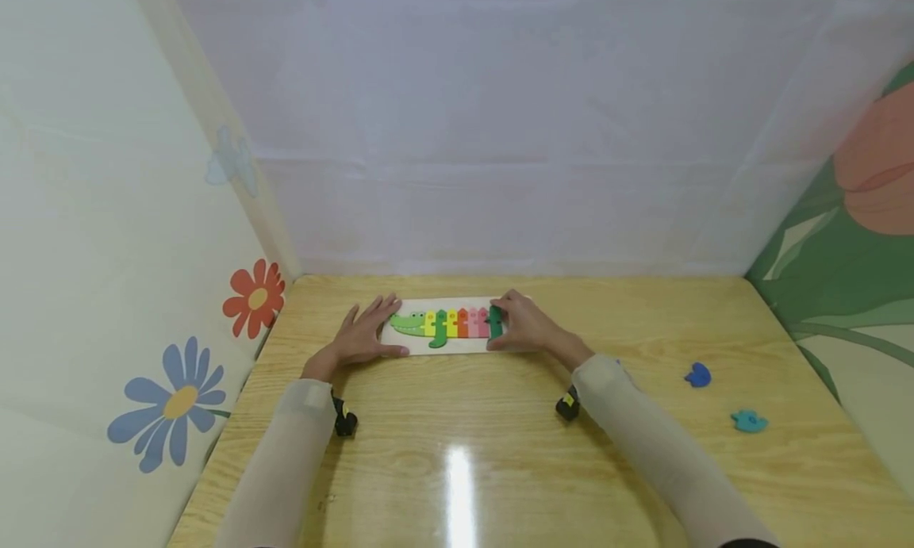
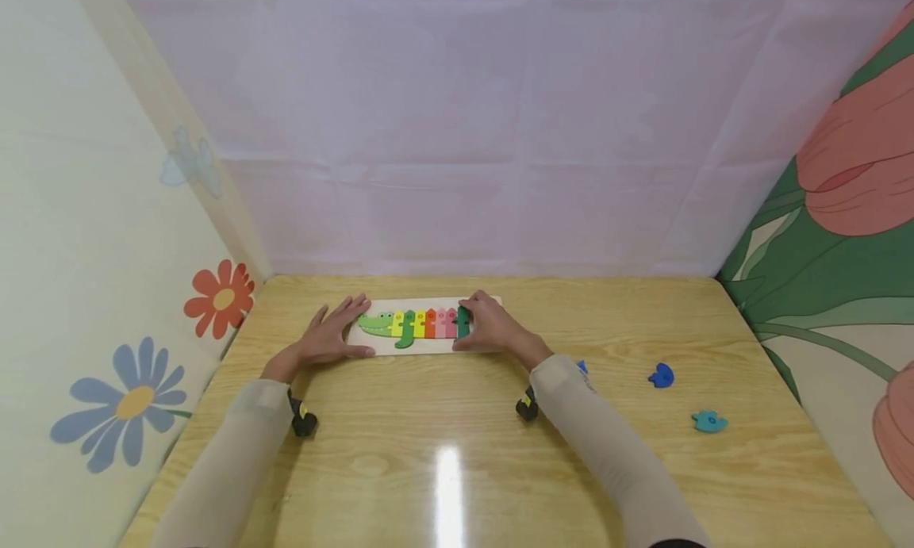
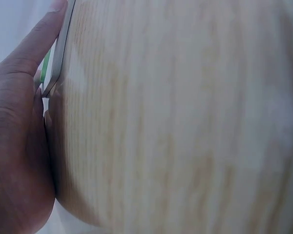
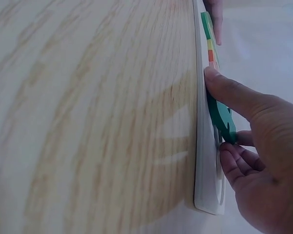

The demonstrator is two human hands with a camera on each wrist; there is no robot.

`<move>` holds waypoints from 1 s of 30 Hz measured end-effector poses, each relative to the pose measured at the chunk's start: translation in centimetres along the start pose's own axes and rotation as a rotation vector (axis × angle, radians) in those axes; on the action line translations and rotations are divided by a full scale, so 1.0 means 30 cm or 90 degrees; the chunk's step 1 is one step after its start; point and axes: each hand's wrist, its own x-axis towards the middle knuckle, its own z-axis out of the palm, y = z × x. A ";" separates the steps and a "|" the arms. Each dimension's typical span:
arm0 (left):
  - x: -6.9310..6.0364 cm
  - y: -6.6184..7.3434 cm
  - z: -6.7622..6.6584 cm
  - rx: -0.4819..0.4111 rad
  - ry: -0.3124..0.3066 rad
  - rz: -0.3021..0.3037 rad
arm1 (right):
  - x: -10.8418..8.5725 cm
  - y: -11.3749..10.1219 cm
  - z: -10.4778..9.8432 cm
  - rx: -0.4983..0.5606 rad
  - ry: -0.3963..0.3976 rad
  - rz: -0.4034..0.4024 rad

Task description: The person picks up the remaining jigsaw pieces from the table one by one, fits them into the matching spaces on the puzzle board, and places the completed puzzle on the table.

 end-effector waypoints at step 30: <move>0.001 -0.002 0.002 -0.001 0.004 0.007 | 0.004 -0.006 -0.016 -0.001 -0.039 0.002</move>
